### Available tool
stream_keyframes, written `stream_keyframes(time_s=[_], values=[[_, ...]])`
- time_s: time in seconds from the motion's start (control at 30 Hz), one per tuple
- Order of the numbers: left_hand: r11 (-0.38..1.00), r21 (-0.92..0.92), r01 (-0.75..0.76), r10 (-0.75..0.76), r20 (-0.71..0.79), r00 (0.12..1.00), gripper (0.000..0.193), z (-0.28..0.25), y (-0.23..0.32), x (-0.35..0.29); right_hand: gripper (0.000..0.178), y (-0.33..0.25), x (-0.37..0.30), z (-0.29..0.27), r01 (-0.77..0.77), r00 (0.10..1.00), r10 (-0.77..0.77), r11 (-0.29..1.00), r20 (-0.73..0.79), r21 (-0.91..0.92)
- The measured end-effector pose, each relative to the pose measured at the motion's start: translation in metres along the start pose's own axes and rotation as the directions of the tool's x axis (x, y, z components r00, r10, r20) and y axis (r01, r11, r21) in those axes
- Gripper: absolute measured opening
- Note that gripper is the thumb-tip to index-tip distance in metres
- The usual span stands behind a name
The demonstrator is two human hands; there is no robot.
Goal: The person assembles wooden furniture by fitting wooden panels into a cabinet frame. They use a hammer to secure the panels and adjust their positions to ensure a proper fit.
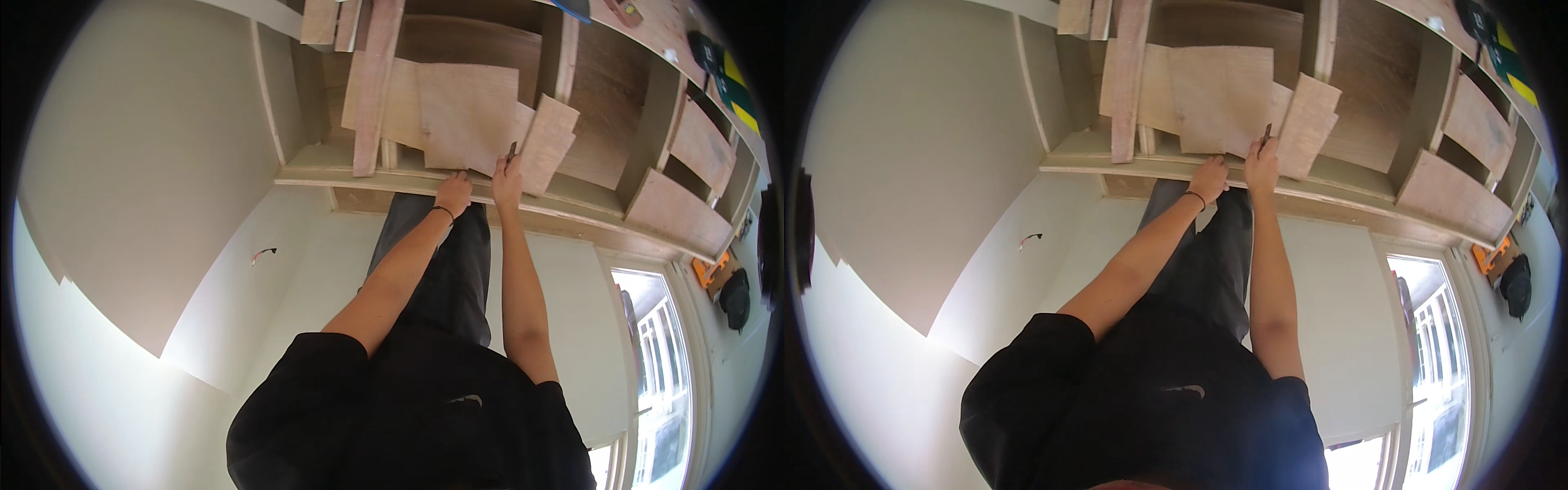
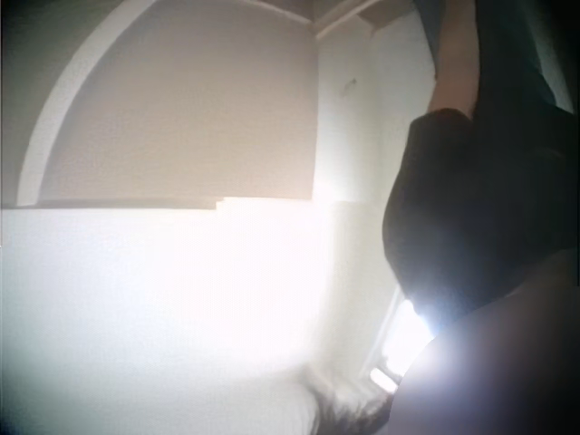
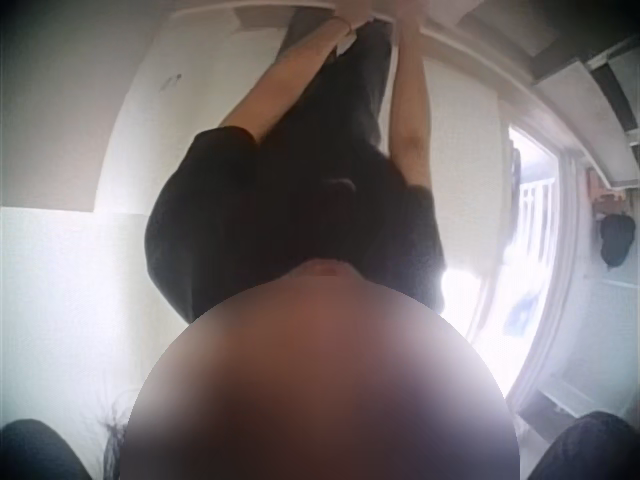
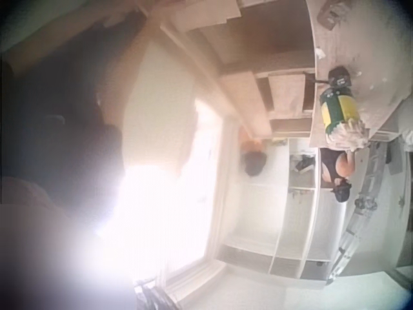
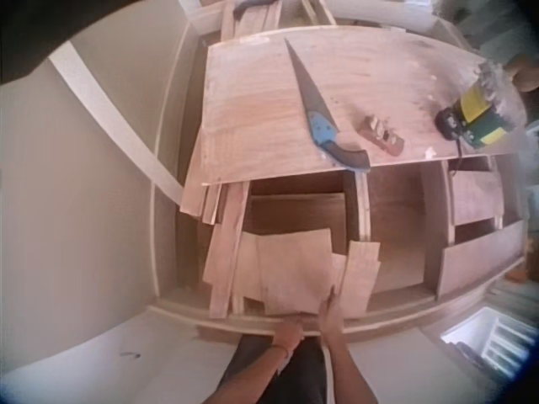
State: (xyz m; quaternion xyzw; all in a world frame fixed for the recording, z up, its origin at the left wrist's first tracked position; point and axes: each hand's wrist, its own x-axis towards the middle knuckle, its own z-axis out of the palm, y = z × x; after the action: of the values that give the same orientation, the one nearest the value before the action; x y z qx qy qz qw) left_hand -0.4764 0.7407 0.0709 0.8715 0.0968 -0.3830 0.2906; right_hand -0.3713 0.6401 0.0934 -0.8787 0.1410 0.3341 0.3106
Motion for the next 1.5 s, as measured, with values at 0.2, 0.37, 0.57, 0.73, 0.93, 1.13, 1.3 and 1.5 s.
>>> stream_keyframes(time_s=[0.2, 0.37, 0.57, 0.73, 0.93, 1.13, 1.3, 1.5], values=[[0.998, 0.053, -0.041, 0.041, -0.002, 0.999, 0.039, -0.005, 0.0, 0.001, 0.03, -0.039, 0.041, 0.01, 0.094, 0.995, -0.094, 0.996, -0.013, 0.001], [0.997, 0.057, -0.043, 0.042, 0.012, 0.999, 0.05, 0.007, -0.005, 0.003, 0.032, -0.06, 0.052, 0.013, 0.077, 0.996, -0.076, 0.997, 0.036, -0.012], [0.999, 0.034, 0.006, -0.009, 0.097, 0.995, 0.041, 0.008, -0.006, 0.015, 0.033, -0.07, 0.062, 0.019, 0.091, 0.996, -0.09, 0.994, 0.027, -0.062], [0.997, -0.08, -0.024, 0.036, 0.162, 0.986, 0.047, 0.001, -0.01, 0.013, 0.033, -0.073, 0.072, 0.022, 0.087, 0.996, -0.084, 0.995, 0.04, -0.057], [0.982, -0.145, 0.119, -0.089, 0.197, 0.976, 0.058, 0.0, -0.018, 0.011, 0.033, -0.079, 0.078, 0.021, 0.068, 0.997, -0.064, 0.993, 0.05, -0.092], [0.945, -0.274, 0.18, -0.109, 0.255, 0.961, 0.053, 0.005, -0.028, 0.018, 0.033, -0.081, 0.081, 0.017, 0.073, 0.997, -0.069, 0.993, 0.046, -0.094], [0.936, -0.321, 0.144, -0.053, 0.276, 0.96, 0.048, 0.007, -0.03, 0.021, 0.033, -0.081, 0.08, 0.011, 0.049, 0.998, -0.045, 0.995, 0.053, -0.087], [0.949, -0.28, 0.142, -0.09, 0.192, 0.977, 0.042, 0.008, -0.027, 0.014, 0.033, -0.075, 0.081, 0.009, 0.045, 0.998, -0.043, 0.997, 0.038, -0.065]])
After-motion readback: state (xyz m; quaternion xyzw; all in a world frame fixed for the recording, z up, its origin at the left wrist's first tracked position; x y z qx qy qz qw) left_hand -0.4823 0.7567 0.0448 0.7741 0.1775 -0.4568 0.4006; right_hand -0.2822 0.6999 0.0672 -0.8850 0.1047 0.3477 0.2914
